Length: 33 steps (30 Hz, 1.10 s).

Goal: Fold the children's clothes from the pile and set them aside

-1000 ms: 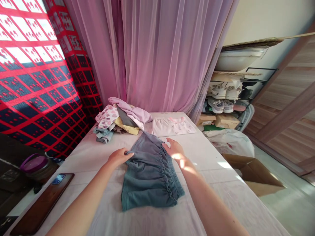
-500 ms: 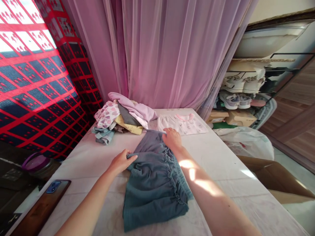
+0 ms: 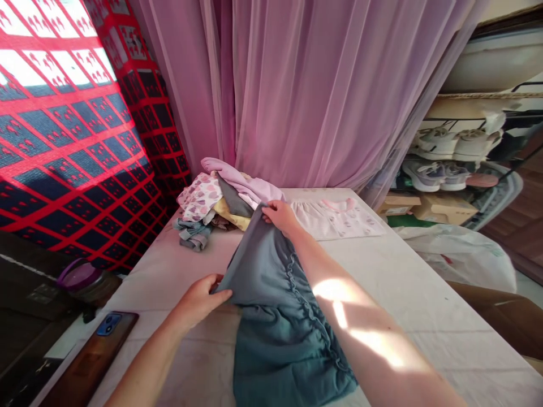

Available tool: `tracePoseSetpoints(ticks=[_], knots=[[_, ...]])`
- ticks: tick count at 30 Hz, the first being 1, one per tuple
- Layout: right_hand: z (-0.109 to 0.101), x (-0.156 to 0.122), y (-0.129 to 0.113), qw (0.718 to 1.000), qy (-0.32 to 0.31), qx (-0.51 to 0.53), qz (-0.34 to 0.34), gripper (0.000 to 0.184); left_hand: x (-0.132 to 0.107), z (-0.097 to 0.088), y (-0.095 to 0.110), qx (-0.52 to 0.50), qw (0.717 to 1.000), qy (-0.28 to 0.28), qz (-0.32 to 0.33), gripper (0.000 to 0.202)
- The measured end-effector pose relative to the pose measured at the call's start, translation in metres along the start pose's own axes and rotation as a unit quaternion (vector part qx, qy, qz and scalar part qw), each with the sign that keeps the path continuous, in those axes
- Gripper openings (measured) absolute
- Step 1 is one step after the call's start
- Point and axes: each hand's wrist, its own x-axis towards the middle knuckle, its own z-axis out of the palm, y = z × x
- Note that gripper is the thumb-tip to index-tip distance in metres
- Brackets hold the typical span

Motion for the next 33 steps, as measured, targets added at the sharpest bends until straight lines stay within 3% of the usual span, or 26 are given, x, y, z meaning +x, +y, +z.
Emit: tracePoseSetpoints(ticks=[3, 7, 10, 13, 18, 22, 24, 28, 33], knots=[[0.018, 0.014, -0.016, 0.997, 0.019, 0.053, -0.048, 0.024, -0.002, -0.022, -0.002, 0.03, 0.997, 0.074, -0.006, 0.045], [0.042, 0.014, -0.025, 0.996, -0.025, 0.063, -0.064, 0.034, 0.013, -0.034, -0.023, 0.048, 0.98, 0.18, -0.068, 0.042], [0.042, -0.007, -0.021, 0.996, -0.035, 0.055, -0.063, 0.047, 0.021, -0.031, -0.039, 0.015, 0.977, 0.188, -0.098, 0.037], [0.026, -0.044, -0.009, 0.997, -0.048, 0.006, -0.067, 0.038, 0.018, -0.024, -0.043, -0.025, 0.976, 0.197, -0.092, 0.05], [-0.019, -0.123, 0.029, 0.995, 0.026, -0.094, -0.037, 0.032, -0.007, -0.007, -0.035, -0.08, 0.975, 0.179, -0.103, 0.074], [-0.053, -0.181, 0.054, 0.99, 0.052, -0.116, 0.062, 0.035, -0.032, 0.013, -0.036, -0.11, 0.977, 0.151, -0.106, 0.083], [-0.064, -0.205, 0.059, 0.986, 0.037, -0.122, 0.108, 0.038, -0.041, 0.024, -0.037, -0.101, 0.979, 0.142, -0.106, 0.081], [-0.065, -0.241, 0.059, 0.982, 0.001, -0.151, 0.111, 0.045, -0.048, 0.041, -0.031, -0.066, 0.988, 0.092, -0.106, 0.061], [-0.052, -0.257, 0.065, 0.982, 0.038, -0.167, 0.083, 0.043, -0.043, 0.05, -0.022, 0.004, 0.994, 0.056, -0.098, 0.032]])
